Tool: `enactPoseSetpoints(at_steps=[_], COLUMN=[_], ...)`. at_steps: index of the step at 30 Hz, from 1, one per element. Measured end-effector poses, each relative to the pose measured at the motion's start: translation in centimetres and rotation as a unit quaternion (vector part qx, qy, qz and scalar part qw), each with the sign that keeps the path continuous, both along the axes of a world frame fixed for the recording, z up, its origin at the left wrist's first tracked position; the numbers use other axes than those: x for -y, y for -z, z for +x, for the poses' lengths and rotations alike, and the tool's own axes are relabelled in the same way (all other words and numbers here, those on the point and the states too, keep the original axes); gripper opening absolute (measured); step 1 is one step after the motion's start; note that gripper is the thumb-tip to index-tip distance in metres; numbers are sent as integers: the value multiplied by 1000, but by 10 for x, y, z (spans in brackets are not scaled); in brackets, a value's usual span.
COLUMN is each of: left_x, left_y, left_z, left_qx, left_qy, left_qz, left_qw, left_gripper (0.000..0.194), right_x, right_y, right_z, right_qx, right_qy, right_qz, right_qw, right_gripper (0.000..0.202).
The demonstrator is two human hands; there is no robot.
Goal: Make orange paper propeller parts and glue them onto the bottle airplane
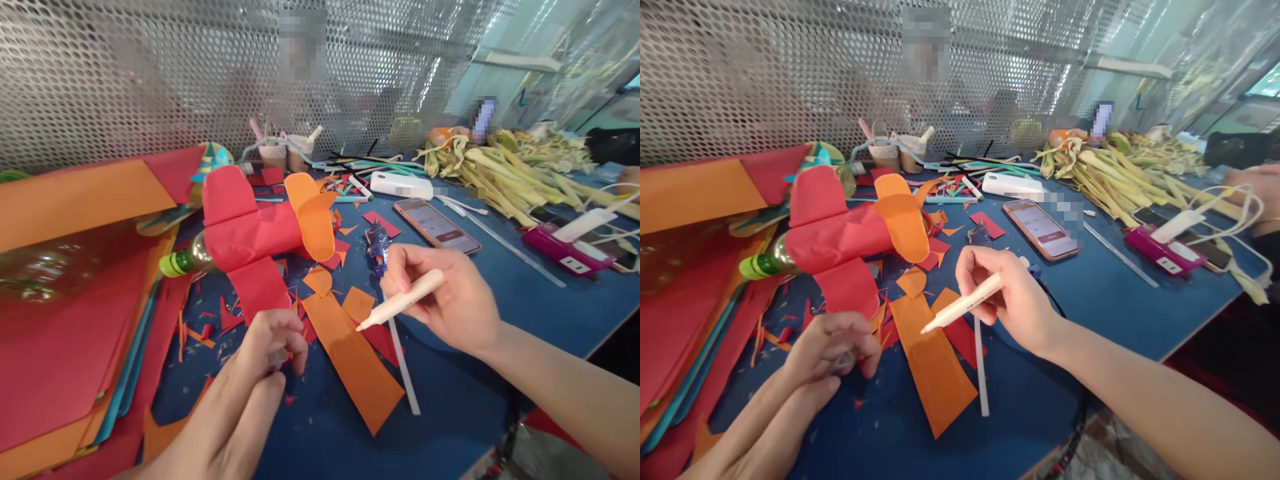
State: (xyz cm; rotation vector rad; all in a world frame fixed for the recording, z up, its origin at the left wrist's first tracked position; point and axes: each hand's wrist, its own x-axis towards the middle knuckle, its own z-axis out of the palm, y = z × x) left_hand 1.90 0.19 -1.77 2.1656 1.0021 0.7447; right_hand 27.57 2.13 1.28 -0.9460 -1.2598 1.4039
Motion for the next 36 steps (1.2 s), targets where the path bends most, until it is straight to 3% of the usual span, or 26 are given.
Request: enactPoseSetpoints(at_steps=[5,10,15,22,27,32,36], left_x=[-4,-4,-4,-2,-2,-7,-12], left_y=[-4,3,6,4,7,3,-7], left_z=[13,19,23,22,22,24,24], left_qx=[-13,8,16,-3,52,104,75], left_qy=[-31,-30,-18,-16,-11,-33,-61], left_qz=[-47,-5,-43,-17,-53,-146,-126], left_qw=[998,1000,999,1000,997,983,987], left_gripper=[23,33,41,44,44,23,6], right_x=[5,9,10,10,11,9,6], right_y=[2,-3,0,3,2,3,3], right_z=[-4,-10,-10,-8,-10,-10,-12], right_qx=[39,129,153,170,212,237,200], right_qy=[-77,-96,-100,-109,-133,-80,-55], right_qz=[-3,12,29,25,12,42,1], right_qw=[996,987,983,979,968,967,978], right_gripper=[6,12,11,14,12,13,19])
